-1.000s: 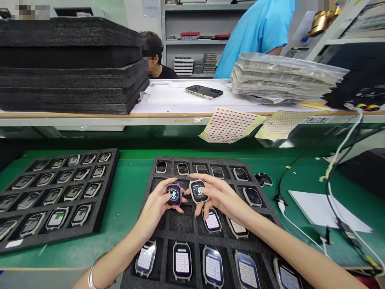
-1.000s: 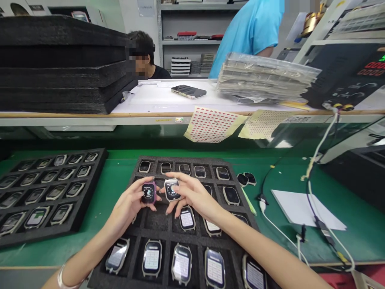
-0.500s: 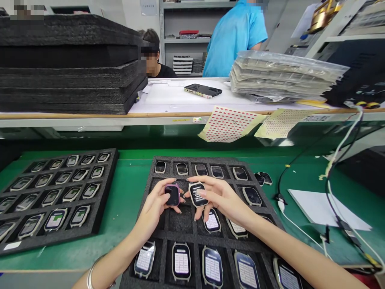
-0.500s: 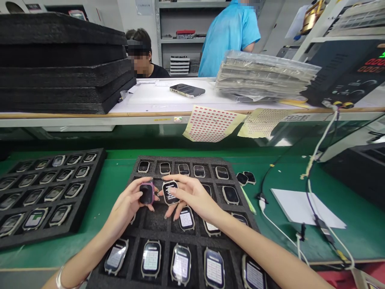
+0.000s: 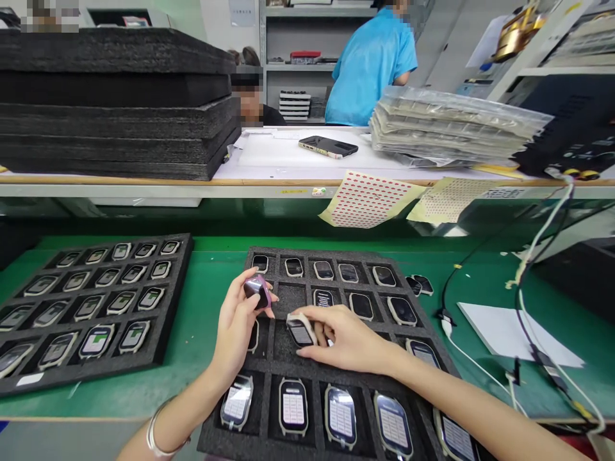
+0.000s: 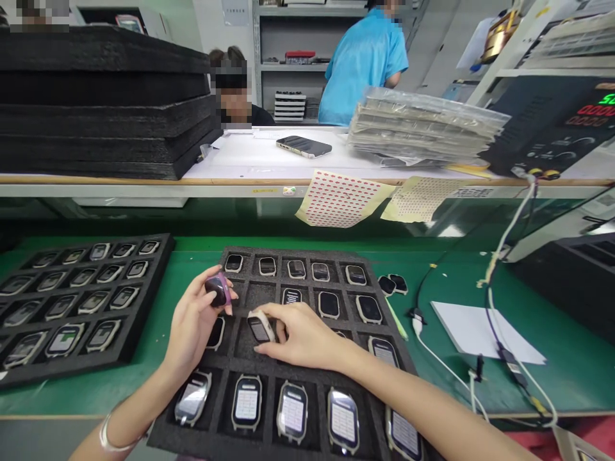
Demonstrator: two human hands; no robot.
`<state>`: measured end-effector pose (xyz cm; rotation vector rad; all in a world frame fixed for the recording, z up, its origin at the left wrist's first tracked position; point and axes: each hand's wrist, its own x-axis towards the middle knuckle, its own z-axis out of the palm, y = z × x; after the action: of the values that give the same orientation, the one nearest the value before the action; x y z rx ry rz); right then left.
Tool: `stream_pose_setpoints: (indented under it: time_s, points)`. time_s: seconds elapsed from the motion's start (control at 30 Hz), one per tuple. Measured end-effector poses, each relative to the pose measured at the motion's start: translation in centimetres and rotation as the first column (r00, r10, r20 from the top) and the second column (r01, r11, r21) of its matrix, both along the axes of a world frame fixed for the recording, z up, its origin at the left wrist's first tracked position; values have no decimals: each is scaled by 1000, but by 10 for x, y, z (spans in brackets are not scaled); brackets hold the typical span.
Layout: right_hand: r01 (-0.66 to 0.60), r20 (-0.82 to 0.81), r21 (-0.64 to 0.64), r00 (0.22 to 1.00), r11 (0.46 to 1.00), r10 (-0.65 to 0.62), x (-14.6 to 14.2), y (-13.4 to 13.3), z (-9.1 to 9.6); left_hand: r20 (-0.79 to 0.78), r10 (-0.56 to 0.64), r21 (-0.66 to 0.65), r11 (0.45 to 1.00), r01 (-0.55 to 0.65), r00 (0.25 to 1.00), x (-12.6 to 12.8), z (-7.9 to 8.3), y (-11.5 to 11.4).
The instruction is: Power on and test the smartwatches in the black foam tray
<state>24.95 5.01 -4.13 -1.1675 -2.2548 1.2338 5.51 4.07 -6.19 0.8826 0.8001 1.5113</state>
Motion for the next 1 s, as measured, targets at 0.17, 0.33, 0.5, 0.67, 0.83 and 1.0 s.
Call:
stream_pose_setpoints:
  time_s: [0.17, 0.33, 0.5, 0.67, 0.83, 1.0]
  points:
    - [-73, 200, 163, 979, 984, 39, -10, 1, -2, -2, -21, 0, 1000, 21, 1000, -1, -1, 1]
    - [-144, 176, 185, 978, 972, 111, -16, 2, -1, 15, -61, 12, 998, 61, 998, -3, -4, 1]
    - [-116, 257, 276, 965, 954, 43, -26, -3, -5, 15, -75, 11, 997, 75, 997, -3, -4, 1]
    - [-191, 470, 599, 870, 777, -148, -29, -16, -3, 26, -54, 3, 999, 54, 998, -4, -2, 2]
    - [-306, 415, 644, 910, 701, 16, -39, -12, 6, 48, 12, -22, 1000, -11, 999, -7, -1, 5]
    - [-358, 403, 493, 902, 793, 156, -82, 1, -6, 44, 150, 2, 989, -150, 988, -15, -1, 13]
